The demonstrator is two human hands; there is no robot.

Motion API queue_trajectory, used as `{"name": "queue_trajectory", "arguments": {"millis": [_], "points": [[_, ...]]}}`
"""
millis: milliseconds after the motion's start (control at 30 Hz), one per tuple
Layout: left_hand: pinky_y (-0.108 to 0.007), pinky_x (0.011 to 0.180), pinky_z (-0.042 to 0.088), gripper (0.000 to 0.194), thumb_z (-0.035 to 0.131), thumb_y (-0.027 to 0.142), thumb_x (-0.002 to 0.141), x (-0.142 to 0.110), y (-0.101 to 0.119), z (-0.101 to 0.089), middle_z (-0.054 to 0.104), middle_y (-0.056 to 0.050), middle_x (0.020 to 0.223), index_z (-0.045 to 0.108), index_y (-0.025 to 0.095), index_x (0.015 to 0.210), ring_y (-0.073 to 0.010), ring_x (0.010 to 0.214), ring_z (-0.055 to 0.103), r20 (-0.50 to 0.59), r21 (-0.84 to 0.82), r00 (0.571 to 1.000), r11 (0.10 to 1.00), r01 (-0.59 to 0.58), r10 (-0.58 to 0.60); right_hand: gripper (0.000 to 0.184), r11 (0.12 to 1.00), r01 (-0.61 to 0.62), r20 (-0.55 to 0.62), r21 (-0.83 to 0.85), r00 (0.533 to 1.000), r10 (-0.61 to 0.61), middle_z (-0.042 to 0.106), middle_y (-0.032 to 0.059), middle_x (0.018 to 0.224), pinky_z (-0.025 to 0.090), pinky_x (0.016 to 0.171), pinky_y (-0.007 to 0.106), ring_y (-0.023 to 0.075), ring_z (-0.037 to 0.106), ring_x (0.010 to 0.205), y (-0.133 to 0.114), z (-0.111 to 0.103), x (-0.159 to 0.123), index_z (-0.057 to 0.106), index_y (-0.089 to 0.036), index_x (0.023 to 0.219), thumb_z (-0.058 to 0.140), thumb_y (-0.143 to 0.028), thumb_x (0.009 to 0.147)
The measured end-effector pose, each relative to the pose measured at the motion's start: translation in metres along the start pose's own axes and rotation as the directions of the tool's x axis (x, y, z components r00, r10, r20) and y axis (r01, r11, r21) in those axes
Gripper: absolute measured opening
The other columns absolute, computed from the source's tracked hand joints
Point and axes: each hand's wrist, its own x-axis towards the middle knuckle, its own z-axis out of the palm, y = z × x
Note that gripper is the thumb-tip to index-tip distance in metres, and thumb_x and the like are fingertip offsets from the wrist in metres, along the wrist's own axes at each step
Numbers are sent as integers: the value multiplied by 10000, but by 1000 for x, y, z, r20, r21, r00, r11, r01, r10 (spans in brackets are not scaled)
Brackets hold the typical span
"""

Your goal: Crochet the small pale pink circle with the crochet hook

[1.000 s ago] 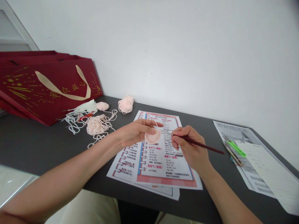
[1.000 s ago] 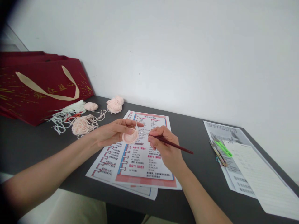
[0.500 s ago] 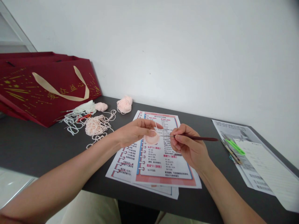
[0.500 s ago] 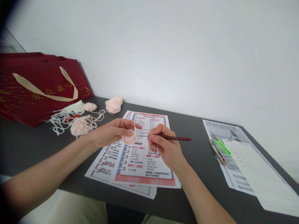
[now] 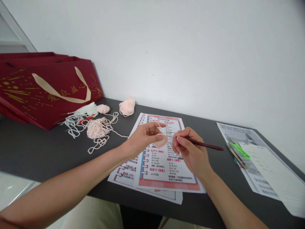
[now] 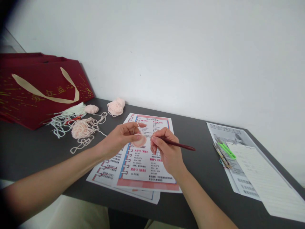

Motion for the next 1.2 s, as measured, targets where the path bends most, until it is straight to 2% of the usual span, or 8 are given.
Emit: {"name": "queue_trajectory", "arguments": {"millis": [367,433,533,600,667,967,1100,1200], "points": [[-238,630,355,365,694,215,730,-1,-3,-1,510,51,688,609,160,1080,-79,629,469,-24,39,999,999,-20,21,130,896,148,-3,-419,986,-165,524,-47,580,357,479,247,103,462,493,6,-3,-7,535,-219,735,567,-136,831],[-243,624,355,368,690,225,733,-3,-1,1,511,50,674,605,147,1082,-85,621,469,-38,67,999,997,-22,25,115,818,182,16,-546,978,-207,521,-42,595,372,489,256,113,475,508,6,-2,-11,531,-226,752,564,-160,840],[-251,616,358,374,675,236,746,-4,-1,3,507,50,653,601,135,1098,-93,609,469,-64,144,997,989,-31,40,98,608,310,124,-731,936,-329,567,-25,665,408,520,262,127,525,556,7,1,-15,526,-240,794,557,-161,842],[-262,632,375,374,668,239,755,-3,-2,3,513,47,647,604,137,1109,-102,618,484,-79,207,995,977,-47,65,122,466,410,230,-784,889,-395,604,-11,727,440,569,265,135,568,609,9,3,-17,513,-249,832,541,-131,842],[-279,674,400,361,659,241,766,-3,-4,2,545,35,650,615,142,1110,-119,647,516,-89,276,991,958,-73,101,152,400,471,294,-786,854,-429,617,-5,768,456,603,263,138,588,649,12,4,-18,497,-255,859,525,-107,843],[-329,827,439,327,636,263,795,-8,-4,7,660,6,698,646,179,1111,-154,717,591,-156,549,951,824,-140,265,131,405,398,203,-823,872,-446,617,-13,744,457,558,252,128,572,583,17,8,-21,503,-257,839,534,-130,856],[-335,838,431,274,631,237,795,-11,-5,12,661,9,698,668,208,1065,-166,749,604,-121,581,951,797,-165,285,162,366,494,327,-789,842,-430,601,12,787,476,593,269,144,586,643,21,6,-18,491,-250,899,493,-93,863],[-326,785,442,311,645,201,777,-8,-6,10,642,17,652,646,184,1088,-157,707,608,-71,400,986,910,-108,149,185,347,558,448,-754,823,-350,580,30,819,481,609,274,150,584,696,22,-3,-11,491,-242,915,454,-65,873]]}}
